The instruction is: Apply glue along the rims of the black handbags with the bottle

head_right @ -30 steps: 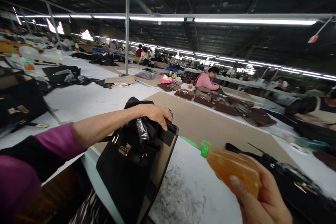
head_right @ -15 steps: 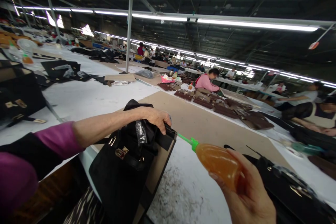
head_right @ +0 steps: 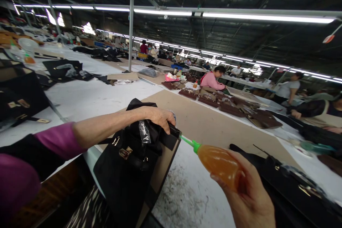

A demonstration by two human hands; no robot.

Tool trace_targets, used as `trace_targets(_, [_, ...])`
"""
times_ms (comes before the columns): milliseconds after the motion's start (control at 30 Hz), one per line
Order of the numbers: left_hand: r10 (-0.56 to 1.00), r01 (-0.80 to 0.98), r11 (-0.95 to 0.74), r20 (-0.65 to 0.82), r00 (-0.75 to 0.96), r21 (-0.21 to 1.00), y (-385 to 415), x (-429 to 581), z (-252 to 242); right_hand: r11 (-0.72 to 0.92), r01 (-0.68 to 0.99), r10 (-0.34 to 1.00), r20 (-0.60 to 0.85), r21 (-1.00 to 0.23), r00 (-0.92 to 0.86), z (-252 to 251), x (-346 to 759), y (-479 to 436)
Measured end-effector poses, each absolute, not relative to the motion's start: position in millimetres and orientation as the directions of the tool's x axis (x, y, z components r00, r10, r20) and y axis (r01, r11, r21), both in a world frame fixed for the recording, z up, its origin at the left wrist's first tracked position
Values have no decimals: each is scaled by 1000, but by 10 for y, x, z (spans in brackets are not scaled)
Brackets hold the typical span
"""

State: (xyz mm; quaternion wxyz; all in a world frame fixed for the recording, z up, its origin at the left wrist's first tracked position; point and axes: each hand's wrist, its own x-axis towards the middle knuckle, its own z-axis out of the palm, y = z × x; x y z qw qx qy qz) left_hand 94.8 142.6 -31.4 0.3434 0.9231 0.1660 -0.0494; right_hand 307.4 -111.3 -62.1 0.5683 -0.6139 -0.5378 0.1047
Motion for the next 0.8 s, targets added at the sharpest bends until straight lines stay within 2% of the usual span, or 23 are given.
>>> trace_targets(133, [260,333,-709,-208,943,621,1427,951,-317,193,543,808,446,-817,385,-653,3072,-1148])
trace_targets(467, [299,376,-717,-228,927,587,1320,937,-244,221,618,753,535,-754,383,-522,3031,-1108])
trace_targets(800, [307,374,-786,-213,927,493,1299,946,-221,155,554,803,431,-818,412,-701,3021,-1183])
